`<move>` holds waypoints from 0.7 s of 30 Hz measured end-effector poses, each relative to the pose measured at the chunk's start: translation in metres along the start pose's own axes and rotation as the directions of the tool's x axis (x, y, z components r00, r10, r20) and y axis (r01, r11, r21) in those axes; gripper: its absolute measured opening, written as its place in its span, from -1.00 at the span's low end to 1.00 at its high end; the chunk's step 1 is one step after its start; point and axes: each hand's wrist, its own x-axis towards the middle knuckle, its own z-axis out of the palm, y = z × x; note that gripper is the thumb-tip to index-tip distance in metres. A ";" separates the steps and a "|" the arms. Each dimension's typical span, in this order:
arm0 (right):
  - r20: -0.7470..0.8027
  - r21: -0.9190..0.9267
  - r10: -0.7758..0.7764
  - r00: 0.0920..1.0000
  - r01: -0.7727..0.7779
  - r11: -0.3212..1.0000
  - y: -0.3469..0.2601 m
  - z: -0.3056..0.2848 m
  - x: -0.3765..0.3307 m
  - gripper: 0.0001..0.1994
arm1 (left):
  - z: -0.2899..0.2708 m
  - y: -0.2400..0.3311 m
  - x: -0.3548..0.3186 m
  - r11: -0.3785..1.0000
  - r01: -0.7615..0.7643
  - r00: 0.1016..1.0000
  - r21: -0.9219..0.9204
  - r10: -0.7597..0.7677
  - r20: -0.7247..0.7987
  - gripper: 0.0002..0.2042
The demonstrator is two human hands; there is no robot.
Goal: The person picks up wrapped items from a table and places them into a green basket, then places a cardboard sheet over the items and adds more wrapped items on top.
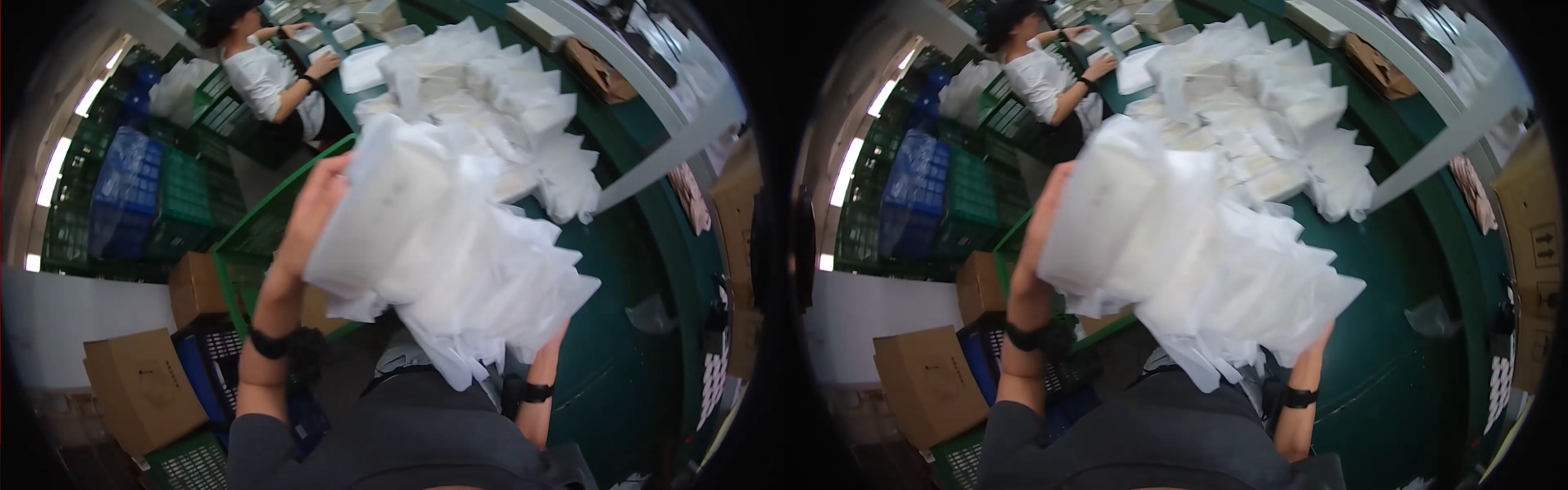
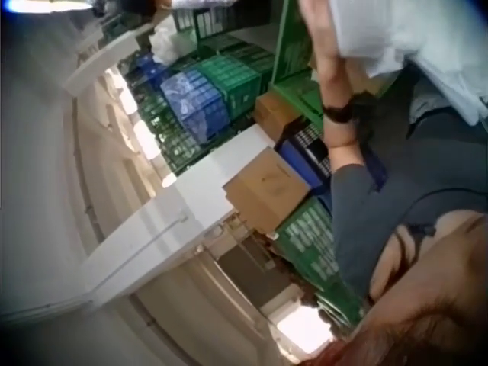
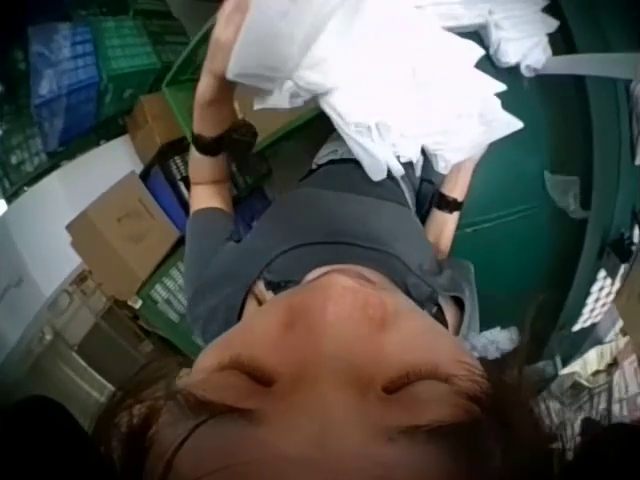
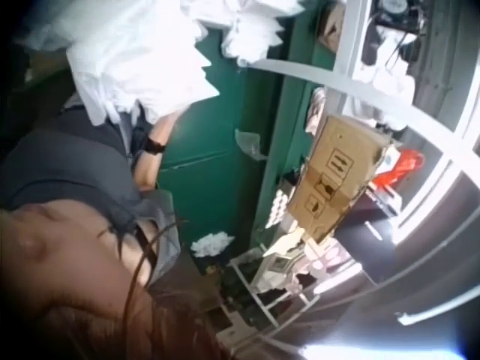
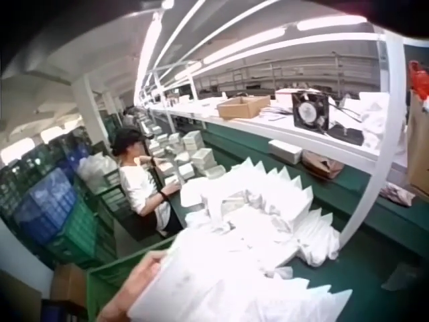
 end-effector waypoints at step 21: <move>0.163 -0.580 0.824 0.543 -0.623 0.525 0.372 0.121 0.103 -0.27 | -0.364 -0.252 -0.113 0.800 0.260 0.796 -0.541 -0.494 -0.350 -0.70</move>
